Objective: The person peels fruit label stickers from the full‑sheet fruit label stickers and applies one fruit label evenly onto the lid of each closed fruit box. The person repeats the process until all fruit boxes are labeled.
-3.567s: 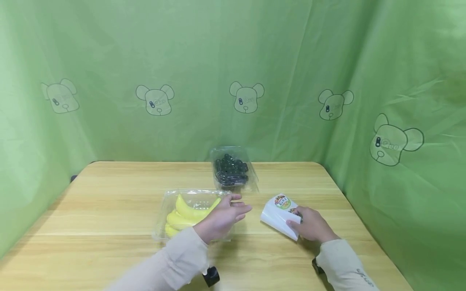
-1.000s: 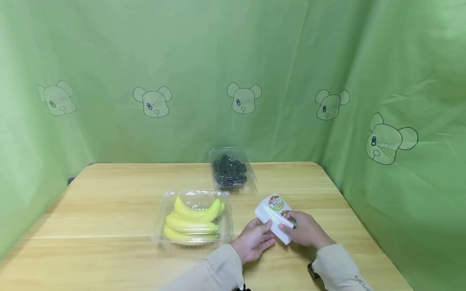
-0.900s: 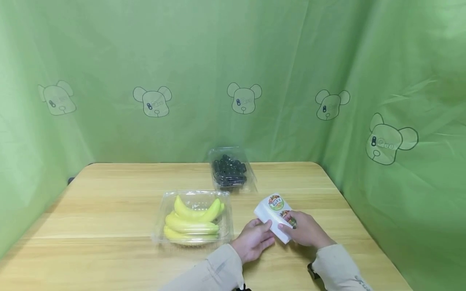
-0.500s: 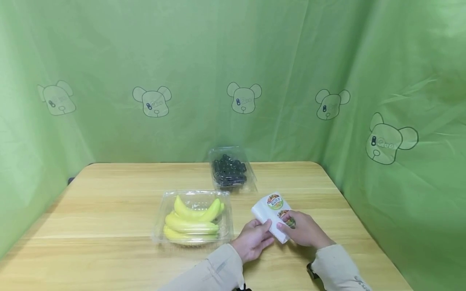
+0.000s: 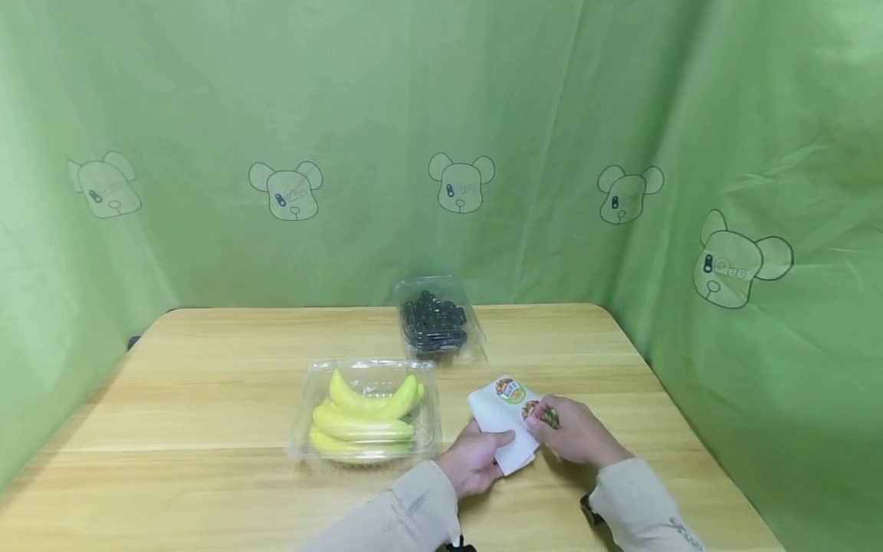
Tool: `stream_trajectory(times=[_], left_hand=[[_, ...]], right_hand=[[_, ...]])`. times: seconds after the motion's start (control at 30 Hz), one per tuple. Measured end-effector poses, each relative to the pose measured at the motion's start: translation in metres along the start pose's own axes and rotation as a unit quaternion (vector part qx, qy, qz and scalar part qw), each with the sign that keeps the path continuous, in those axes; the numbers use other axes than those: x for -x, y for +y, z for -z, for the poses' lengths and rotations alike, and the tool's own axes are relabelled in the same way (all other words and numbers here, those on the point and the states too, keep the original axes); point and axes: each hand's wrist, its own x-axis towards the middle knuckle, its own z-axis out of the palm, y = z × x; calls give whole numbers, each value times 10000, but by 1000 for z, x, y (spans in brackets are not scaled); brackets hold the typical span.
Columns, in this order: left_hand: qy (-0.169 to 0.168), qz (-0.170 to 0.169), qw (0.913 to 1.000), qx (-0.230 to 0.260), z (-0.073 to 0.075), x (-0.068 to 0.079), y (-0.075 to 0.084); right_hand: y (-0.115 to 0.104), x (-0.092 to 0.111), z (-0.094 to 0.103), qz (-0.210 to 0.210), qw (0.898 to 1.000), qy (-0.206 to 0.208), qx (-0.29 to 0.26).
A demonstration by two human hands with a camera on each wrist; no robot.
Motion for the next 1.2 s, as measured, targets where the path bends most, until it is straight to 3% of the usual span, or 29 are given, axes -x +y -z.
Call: stream_trajectory(times=[0.27, 0.53, 0.93, 1.2], left_hand=[[19, 33, 9998, 190, 4, -3, 0], [46, -169, 9983, 552, 3, -6, -1], [-428, 400, 9959, 683, 3, -2, 5], [-565, 143, 9957, 714, 4, -3, 4]], right_hand=[[-2, -1, -3, 32, 9999, 153, 20], [-5, -2, -4, -14, 9998, 184, 25], [-14, 1, -6, 464, 9989, 39, -57], [-13, 1, -6, 584, 9981, 135, -141]])
